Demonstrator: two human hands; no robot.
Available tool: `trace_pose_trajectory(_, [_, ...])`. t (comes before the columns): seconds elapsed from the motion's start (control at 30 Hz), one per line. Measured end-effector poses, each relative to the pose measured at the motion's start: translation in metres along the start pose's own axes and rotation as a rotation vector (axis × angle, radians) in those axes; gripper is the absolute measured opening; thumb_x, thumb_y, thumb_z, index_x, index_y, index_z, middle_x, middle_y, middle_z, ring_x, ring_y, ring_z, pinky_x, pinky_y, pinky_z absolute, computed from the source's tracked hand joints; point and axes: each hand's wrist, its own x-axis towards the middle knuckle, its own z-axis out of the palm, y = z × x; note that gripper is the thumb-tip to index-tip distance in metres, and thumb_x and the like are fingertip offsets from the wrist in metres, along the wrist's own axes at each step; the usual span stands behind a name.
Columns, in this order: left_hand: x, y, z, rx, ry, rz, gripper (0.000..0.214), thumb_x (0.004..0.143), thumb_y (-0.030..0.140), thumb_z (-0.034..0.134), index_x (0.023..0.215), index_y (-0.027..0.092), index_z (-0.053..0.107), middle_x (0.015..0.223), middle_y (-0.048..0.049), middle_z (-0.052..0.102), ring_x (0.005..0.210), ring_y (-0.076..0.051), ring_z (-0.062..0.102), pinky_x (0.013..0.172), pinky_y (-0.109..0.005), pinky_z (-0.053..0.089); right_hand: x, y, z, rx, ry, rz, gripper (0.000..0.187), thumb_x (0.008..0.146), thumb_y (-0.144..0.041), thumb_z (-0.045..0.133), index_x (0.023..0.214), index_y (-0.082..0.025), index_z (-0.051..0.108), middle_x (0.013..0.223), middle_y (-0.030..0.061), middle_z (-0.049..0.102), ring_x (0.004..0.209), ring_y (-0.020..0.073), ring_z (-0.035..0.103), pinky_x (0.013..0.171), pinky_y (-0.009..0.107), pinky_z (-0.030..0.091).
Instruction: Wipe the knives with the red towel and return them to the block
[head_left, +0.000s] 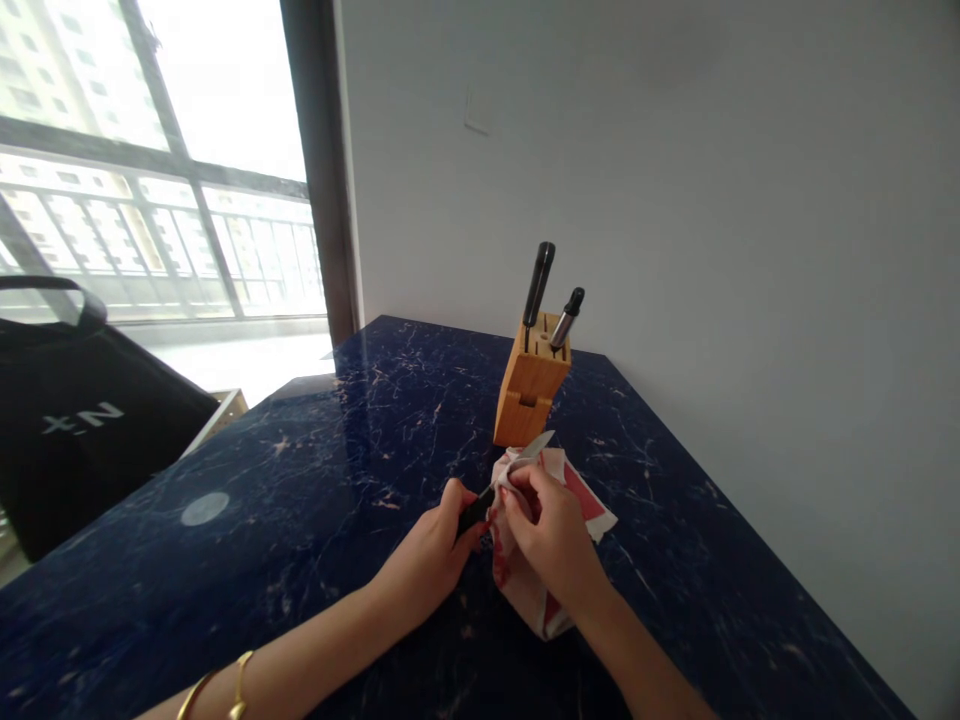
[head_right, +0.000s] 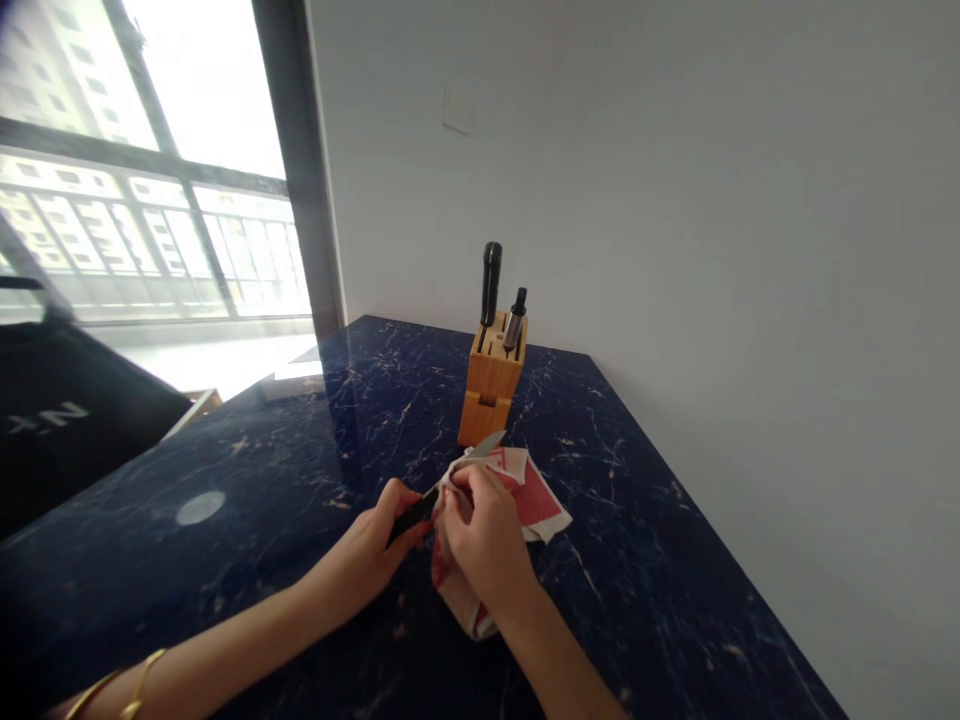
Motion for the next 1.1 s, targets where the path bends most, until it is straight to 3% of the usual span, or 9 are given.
trace_pose_trajectory(0.37, [-0.001, 0.002, -0.001, 0.069, -0.057, -0.004, 0.005, 0.084, 0.022, 0.040, 0.088, 0.022, 0.037, 0.074, -0.0001, 0.057, 0.067, -0.017, 0.056, 0.062, -0.024, 0.038, 0.012, 0.024, -0.012, -0.014, 0.182, 0.061, 0.013, 0.081, -0.025, 0.046, 0.088, -0.018, 0.054, 0.085, 0.0058, 0.062, 0.080, 0.0191, 0.058, 0.072, 0.031, 0.044])
trace_pose_trajectory(0.63, [-0.005, 0.005, -0.001, 0.081, -0.085, 0.024, 0.008, 0.083, 0.019, 0.040, 0.089, 0.023, 0.036, 0.072, 0.0004, 0.057, 0.065, -0.017, 0.055, 0.061, -0.024, 0.038, 0.019, 0.040, -0.028, -0.048, 0.300, 0.154, 0.018, 0.078, -0.034, 0.050, 0.082, -0.018, 0.056, 0.076, 0.0041, 0.062, 0.068, 0.0183, 0.057, 0.065, 0.030, 0.043])
trace_pose_trajectory(0.9, [-0.004, 0.008, -0.001, 0.104, -0.081, 0.024, 0.009, 0.083, 0.018, 0.040, 0.091, 0.022, 0.037, 0.072, 0.0002, 0.056, 0.066, -0.017, 0.054, 0.062, -0.024, 0.038, 0.020, 0.041, -0.029, -0.024, 0.317, 0.179, 0.019, 0.078, -0.036, 0.050, 0.083, -0.018, 0.056, 0.076, 0.0033, 0.062, 0.069, 0.0179, 0.057, 0.066, 0.030, 0.043])
trace_pose_trajectory(1.1, [-0.005, 0.007, -0.002, 0.064, -0.062, 0.022, 0.008, 0.082, 0.018, 0.040, 0.089, 0.022, 0.038, 0.071, 0.0008, 0.056, 0.065, -0.016, 0.054, 0.062, -0.024, 0.038, 0.023, 0.049, -0.032, 0.113, 0.279, 0.206, 0.022, 0.076, -0.038, 0.053, 0.082, -0.017, 0.056, 0.077, 0.0049, 0.063, 0.069, 0.0187, 0.057, 0.064, 0.031, 0.045])
